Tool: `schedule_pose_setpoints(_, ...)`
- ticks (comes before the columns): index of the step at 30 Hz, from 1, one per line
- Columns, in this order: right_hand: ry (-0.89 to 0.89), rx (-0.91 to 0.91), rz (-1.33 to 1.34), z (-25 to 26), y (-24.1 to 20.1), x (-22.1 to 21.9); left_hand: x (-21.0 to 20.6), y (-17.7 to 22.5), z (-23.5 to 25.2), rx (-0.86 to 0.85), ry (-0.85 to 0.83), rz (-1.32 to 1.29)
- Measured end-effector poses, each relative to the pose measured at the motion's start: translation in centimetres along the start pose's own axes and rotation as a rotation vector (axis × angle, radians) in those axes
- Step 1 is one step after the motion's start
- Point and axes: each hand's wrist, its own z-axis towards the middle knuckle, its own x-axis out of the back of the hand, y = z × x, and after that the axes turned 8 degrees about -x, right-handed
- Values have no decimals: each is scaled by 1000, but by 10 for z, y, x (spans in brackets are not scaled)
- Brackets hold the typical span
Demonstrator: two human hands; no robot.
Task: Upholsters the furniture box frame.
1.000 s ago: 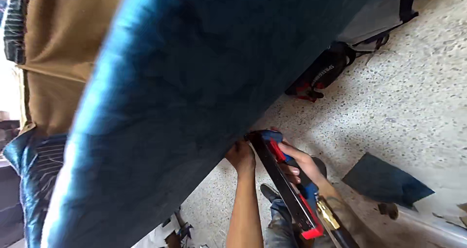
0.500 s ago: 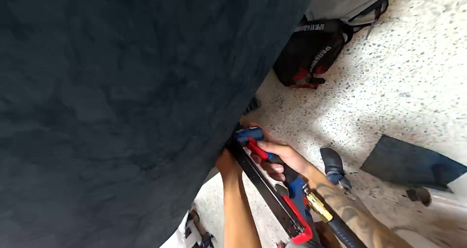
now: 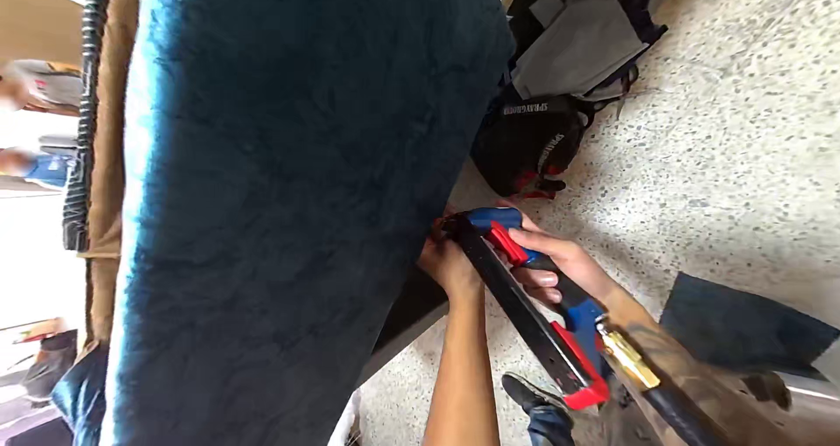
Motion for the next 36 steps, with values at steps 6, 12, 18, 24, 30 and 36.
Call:
schedule_pose_setpoints(6,23,-16,15,15,-4,-9,-13,12,3,21,167,89)
schedule_pose_setpoints(12,-176,-55,87,30,-2,14,-18,4,7,-46,140,-94)
schedule_pose_setpoints(18,-164,-55,37,33,-9,12,-17,-2,14,-79,167,-205)
schedule_pose_setpoints(24,-70,-2,-68,23,-4,7,47,-30,-3,-40,-170,-500)
schedule_pose_setpoints(30,255,-60,-26,-46,87,-25,252,-67,-59,245,140,-845)
schedule_pose_setpoints(36,92,-288,135,-34,195,-18,253,-88,-67,32,162,-480)
